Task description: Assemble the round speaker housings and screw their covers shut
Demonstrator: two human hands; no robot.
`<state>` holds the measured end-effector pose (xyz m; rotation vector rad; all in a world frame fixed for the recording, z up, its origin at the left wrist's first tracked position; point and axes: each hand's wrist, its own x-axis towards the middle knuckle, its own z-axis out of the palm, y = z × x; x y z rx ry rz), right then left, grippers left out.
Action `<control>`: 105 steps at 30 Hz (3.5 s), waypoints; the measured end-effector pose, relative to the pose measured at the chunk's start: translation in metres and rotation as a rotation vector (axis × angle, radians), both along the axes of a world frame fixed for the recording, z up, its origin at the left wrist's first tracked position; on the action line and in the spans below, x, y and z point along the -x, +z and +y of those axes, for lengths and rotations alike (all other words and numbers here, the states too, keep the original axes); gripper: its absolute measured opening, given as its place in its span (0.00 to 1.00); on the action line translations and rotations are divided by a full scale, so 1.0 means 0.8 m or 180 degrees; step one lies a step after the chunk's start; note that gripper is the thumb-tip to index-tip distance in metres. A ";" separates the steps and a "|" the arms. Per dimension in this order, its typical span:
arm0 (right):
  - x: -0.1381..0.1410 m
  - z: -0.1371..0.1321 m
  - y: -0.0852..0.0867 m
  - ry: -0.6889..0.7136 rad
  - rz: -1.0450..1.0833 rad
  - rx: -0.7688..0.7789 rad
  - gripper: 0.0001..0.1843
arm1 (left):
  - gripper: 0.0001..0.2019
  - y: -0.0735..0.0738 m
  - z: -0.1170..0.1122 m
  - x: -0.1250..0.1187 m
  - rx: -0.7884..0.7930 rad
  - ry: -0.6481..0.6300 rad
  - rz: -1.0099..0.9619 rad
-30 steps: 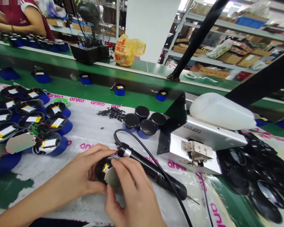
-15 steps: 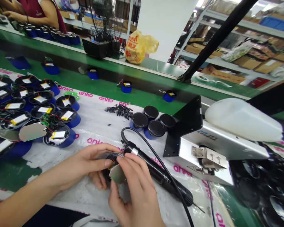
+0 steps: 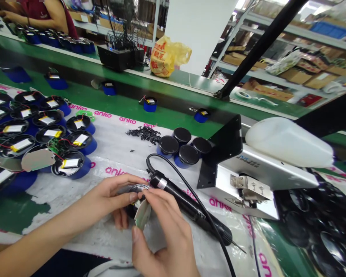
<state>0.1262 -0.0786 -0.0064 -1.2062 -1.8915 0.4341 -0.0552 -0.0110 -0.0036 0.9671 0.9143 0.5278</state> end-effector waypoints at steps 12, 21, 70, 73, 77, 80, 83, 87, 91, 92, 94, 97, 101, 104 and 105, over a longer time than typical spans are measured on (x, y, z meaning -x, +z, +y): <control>0.000 0.000 -0.002 -0.0120 -0.0003 0.0057 0.22 | 0.29 -0.005 0.002 0.013 0.0117 -0.0174 -0.0410; 0.006 -0.013 -0.010 -0.0539 -0.0136 0.0052 0.22 | 0.23 -0.002 -0.008 0.008 -0.0363 0.0048 -0.0246; -0.016 0.024 0.028 0.0446 -0.1301 -0.0113 0.18 | 0.25 -0.007 -0.012 0.004 0.0263 0.0393 -0.0487; -0.017 0.025 0.032 0.0422 -0.1290 -0.0140 0.18 | 0.25 -0.007 -0.012 0.003 0.0268 0.0386 -0.0456; -0.019 0.026 0.031 0.0484 -0.1360 -0.0159 0.17 | 0.25 -0.008 -0.010 0.000 0.0260 0.0404 -0.0372; -0.019 0.029 0.031 0.0556 -0.1372 -0.0225 0.18 | 0.25 -0.008 -0.008 -0.002 0.0227 0.0409 -0.0324; -0.018 0.033 0.035 0.0564 -0.1425 -0.0351 0.18 | 0.25 -0.007 -0.006 -0.004 0.0240 0.0429 -0.0293; -0.016 0.031 0.041 0.0450 -0.1712 -0.0256 0.17 | 0.25 -0.006 -0.006 -0.006 0.0177 0.0449 -0.0221; -0.013 0.025 0.037 0.0239 -0.1586 -0.0333 0.19 | 0.26 -0.006 -0.008 -0.006 0.0048 0.0444 -0.0108; -0.012 0.025 0.036 0.0183 -0.1535 -0.0350 0.19 | 0.26 -0.006 -0.008 -0.006 0.0021 0.0438 -0.0097; -0.011 0.025 0.036 0.0132 -0.1485 -0.0332 0.16 | 0.25 -0.005 -0.009 -0.006 -0.0019 0.0426 -0.0071; -0.008 0.026 0.039 0.0147 -0.1496 -0.0258 0.15 | 0.24 -0.003 -0.010 -0.008 -0.0081 0.0397 0.0011; -0.001 0.024 0.039 0.0057 -0.1537 -0.0236 0.14 | 0.21 -0.003 -0.009 -0.010 -0.0186 0.0413 0.0087; 0.002 0.022 0.033 -0.0061 -0.1499 -0.0251 0.14 | 0.18 -0.005 -0.011 -0.013 -0.0305 0.0464 0.0142; 0.003 0.022 0.031 -0.0085 -0.1474 -0.0232 0.14 | 0.18 -0.005 -0.012 -0.013 -0.0332 0.0473 0.0163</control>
